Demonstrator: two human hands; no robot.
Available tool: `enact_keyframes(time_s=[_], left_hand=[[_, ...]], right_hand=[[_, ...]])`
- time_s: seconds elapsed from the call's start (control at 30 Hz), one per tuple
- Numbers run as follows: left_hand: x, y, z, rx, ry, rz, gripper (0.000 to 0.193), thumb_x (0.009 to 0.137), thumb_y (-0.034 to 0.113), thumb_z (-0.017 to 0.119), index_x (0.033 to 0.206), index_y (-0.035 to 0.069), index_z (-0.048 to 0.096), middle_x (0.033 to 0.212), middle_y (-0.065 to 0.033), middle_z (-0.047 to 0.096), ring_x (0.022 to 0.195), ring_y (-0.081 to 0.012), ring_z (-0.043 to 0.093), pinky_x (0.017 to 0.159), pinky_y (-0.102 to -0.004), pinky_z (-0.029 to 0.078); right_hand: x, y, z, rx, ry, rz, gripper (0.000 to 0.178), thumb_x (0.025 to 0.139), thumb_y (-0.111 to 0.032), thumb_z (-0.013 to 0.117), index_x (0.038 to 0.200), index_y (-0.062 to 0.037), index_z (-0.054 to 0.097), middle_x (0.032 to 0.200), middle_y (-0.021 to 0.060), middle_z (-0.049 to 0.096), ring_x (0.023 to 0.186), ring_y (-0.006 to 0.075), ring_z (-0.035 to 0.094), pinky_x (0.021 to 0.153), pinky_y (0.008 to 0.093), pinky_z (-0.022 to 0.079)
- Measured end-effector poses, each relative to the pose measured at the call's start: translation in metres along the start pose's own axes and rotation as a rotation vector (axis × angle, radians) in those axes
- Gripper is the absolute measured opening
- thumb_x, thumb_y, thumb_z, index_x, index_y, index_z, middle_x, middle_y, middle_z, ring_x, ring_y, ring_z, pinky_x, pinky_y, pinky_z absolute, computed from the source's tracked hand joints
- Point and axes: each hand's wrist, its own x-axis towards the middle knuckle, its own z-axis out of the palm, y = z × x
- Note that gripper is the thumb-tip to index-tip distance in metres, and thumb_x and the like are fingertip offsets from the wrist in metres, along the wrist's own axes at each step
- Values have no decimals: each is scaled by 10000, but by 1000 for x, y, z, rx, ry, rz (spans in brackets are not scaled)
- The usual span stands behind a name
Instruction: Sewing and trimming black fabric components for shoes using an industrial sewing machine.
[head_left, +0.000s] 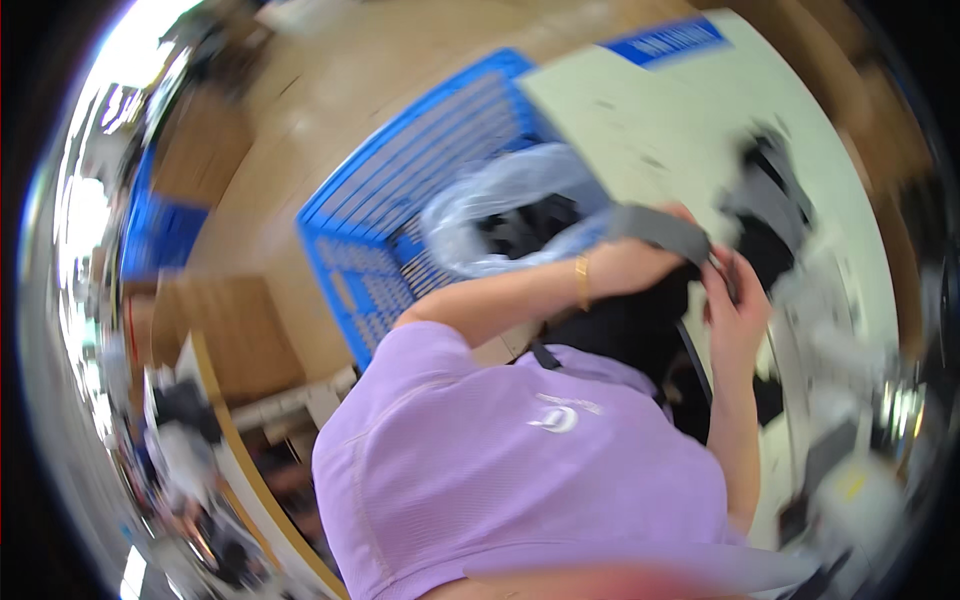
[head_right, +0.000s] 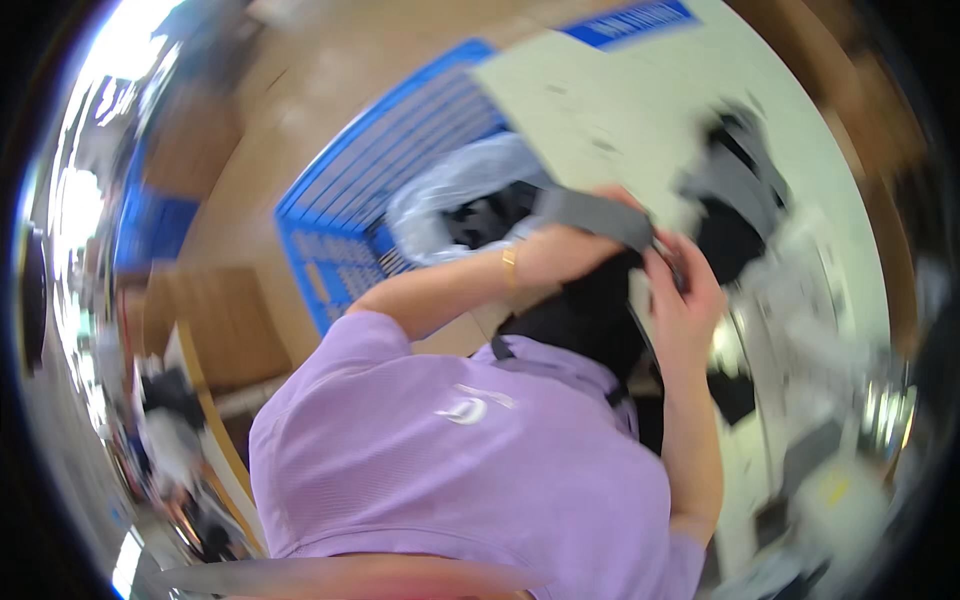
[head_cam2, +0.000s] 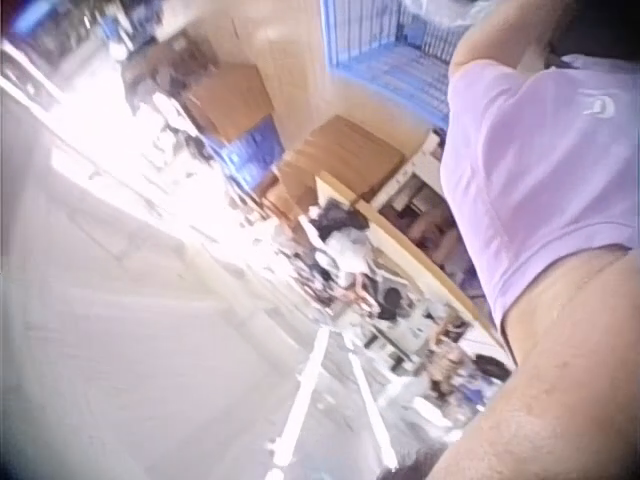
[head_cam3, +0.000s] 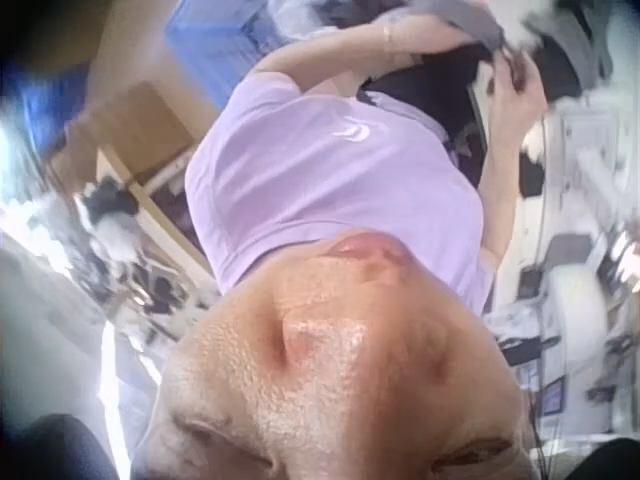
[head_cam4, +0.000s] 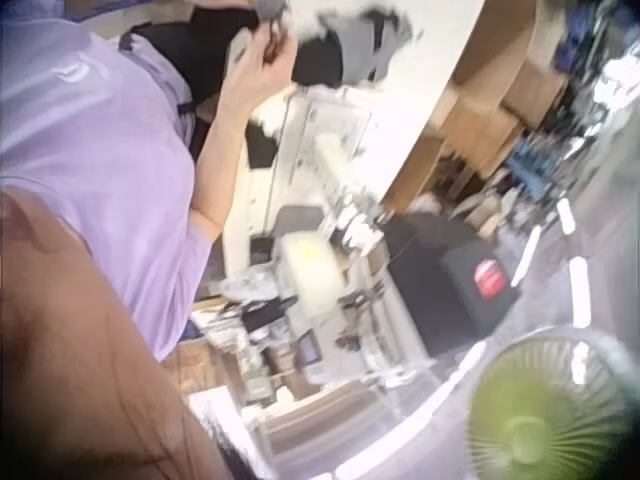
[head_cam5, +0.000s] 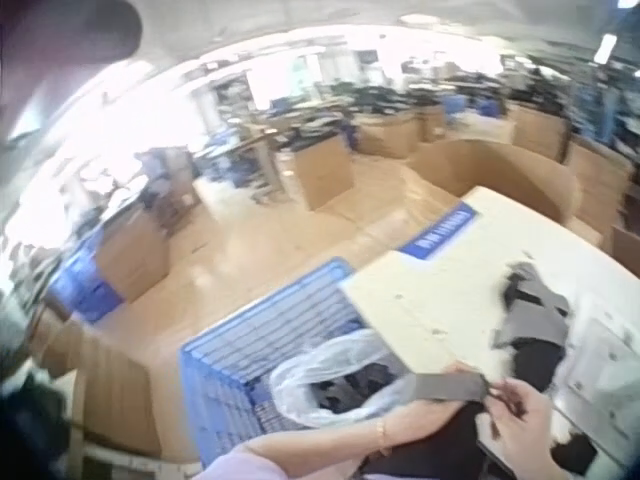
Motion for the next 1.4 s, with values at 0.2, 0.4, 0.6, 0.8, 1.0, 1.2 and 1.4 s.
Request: enact_keyframes(time_s=[0.2, 0.4, 0.6, 0.8, 1.0, 1.2, 1.4], left_hand=[[-46, 12, -39, 58, 105, 17, 196, 878, 179, 599, 1027, 66, 656, 910, -135, 683, 859, -279, 671, 769, -353, 522], [-96, 10, -68, -113, 300, -152, 126, 823, 112, 663, 907, 23, 635, 864, -94, 691, 797, -161, 662, 673, -308, 514], [-115, -24, -72, -141, 320, -93, 167, 799, 153, 694, 875, 22, 624, 825, -101, 670, 742, -195, 642, 640, -319, 494], [-116, -39, -55, 374, 278, 177, 132, 785, 161, 640, 832, 38, 639, 796, -100, 635, 731, -247, 619, 627, -360, 473], [-119, -6, -40, 394, 192, 114, 186, 771, 190, 602, 768, 16, 667, 792, -129, 619, 697, -283, 607, 608, -383, 467], [-111, -5, -22, 448, 86, 30, 151, 826, 173, 635, 850, 33, 582, 779, -116, 623, 718, -294, 620, 626, -377, 475], [-109, 17, -18, 274, 34, -93, 196, 830, 216, 650, 855, 34, 580, 789, -123, 626, 733, -296, 619, 643, -377, 471]], right_hand=[[-13, 11, 43, 11, -159, 73, 231, 934, -70, 592, 1147, 14, 622, 792, 5, 605, 487, 5, 391, 417, 166, 264], [-26, 14, 83, 18, -448, 8, 221, 960, -57, 559, 1159, 25, 609, 776, -6, 559, 521, 9, 388, 445, 167, 269], [-37, 10, 94, -130, -534, 13, 206, 994, -144, 529, 1114, -10, 629, 718, -32, 531, 527, 6, 382, 451, 171, 262], [-44, 25, 82, -180, -458, -153, 237, 1020, -231, 488, 1111, -41, 597, 758, -38, 536, 566, 7, 402, 489, 169, 282], [-60, 37, 68, -253, -354, -570, 167, 943, -61, 581, 1093, 10, 569, 946, 43, 562, 692, 100, 492, 575, 228, 370], [-67, 26, 51, -431, -369, -761, 290, 861, 35, 619, 1148, 4, 589, 973, 55, 545, 707, 115, 465, 589, 238, 360], [-70, 29, 38, -435, -308, -738, 234, 885, 33, 588, 1118, 16, 596, 975, 59, 554, 756, 134, 506, 631, 238, 397]])
